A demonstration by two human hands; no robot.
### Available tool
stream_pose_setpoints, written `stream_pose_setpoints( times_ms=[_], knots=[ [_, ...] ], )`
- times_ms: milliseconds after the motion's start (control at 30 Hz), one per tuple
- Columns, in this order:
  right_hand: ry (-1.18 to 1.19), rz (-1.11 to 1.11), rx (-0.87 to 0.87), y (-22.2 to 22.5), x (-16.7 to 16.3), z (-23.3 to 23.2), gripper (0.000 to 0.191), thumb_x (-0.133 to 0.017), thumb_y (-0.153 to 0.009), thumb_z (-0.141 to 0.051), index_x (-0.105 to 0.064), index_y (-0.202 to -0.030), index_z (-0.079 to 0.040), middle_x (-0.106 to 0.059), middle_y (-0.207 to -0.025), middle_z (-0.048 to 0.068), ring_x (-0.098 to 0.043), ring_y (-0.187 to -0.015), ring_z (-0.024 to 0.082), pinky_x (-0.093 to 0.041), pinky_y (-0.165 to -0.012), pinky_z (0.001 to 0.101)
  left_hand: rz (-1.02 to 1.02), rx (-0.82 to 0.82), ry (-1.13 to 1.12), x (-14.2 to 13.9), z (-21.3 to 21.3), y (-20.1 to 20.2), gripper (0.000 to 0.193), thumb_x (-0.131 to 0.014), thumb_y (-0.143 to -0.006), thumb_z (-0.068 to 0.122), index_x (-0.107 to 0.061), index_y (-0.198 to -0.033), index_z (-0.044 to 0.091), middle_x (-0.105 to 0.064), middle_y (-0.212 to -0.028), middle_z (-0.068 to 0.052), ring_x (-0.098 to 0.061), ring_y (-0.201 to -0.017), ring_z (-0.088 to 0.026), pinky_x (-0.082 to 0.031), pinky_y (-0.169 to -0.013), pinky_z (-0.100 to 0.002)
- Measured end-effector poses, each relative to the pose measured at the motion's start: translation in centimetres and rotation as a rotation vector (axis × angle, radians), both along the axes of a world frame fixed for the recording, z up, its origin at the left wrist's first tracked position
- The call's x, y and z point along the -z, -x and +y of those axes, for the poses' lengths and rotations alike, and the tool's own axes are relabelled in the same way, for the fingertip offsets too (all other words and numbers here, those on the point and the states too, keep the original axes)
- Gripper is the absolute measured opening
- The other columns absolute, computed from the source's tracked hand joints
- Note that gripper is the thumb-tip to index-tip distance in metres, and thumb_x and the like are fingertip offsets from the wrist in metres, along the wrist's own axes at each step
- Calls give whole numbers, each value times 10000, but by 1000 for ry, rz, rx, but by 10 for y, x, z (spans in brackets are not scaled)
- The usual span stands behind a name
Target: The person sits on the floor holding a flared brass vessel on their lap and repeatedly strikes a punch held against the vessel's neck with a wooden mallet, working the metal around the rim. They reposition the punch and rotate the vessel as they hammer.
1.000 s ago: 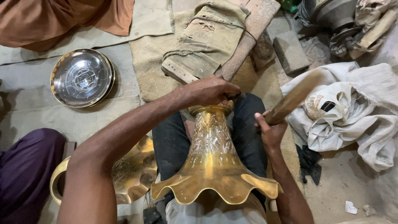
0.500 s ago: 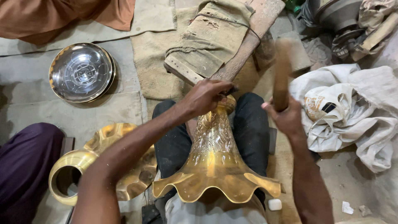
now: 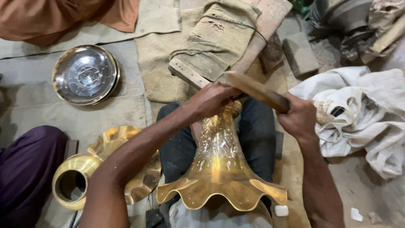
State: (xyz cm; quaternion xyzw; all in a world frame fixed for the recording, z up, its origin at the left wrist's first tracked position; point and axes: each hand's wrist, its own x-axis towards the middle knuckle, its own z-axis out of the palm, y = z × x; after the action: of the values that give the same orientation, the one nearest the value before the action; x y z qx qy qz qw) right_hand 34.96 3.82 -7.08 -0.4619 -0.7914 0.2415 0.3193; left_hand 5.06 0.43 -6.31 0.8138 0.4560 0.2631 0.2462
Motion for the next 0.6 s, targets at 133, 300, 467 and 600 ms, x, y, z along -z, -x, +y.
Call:
stream_pose_setpoints(
  times_ms=[133, 300, 467, 600],
  knots=[
    [110, 204, -1, 12, -14, -5, 195, -842, -903, -133, -684, -940, -24, -693, -753, 62, -662, -672, 186, -531, -630, 345, -48, -103, -140, 3, -11, -2, 402, -686, -885, -38, -696, -1270, 76, -767, -1187, -135, -779, -860, -258, -665, -735, -400],
    [-36, -100, 23, 17, -40, 4, 202, -802, -850, -133, -688, -1011, -90, -682, -729, 118, -673, -641, 265, -527, -608, 369, -142, -232, -111, 1, -25, -3, 438, -680, -900, -70, -680, -1302, 105, -759, -1198, -147, -779, -838, -255, -673, -700, -379],
    [-168, -427, -55, 18, -61, 4, 215, -736, -775, -129, -682, -978, -85, -683, -764, 170, -685, -691, 359, -534, -663, 486, -255, -324, -92, 10, -34, -8, 402, -660, -927, -60, -673, -1296, 98, -749, -1183, -165, -780, -898, -254, -697, -735, -369],
    [-153, -329, -71, 20, -73, -1, 256, -721, -798, -154, -683, -1037, -72, -675, -797, 215, -683, -735, 408, -538, -683, 504, -287, -390, -143, 24, -41, -15, 374, -641, -935, -75, -666, -1282, 61, -749, -1158, -183, -782, -946, -273, -709, -720, -349]
  ],
)
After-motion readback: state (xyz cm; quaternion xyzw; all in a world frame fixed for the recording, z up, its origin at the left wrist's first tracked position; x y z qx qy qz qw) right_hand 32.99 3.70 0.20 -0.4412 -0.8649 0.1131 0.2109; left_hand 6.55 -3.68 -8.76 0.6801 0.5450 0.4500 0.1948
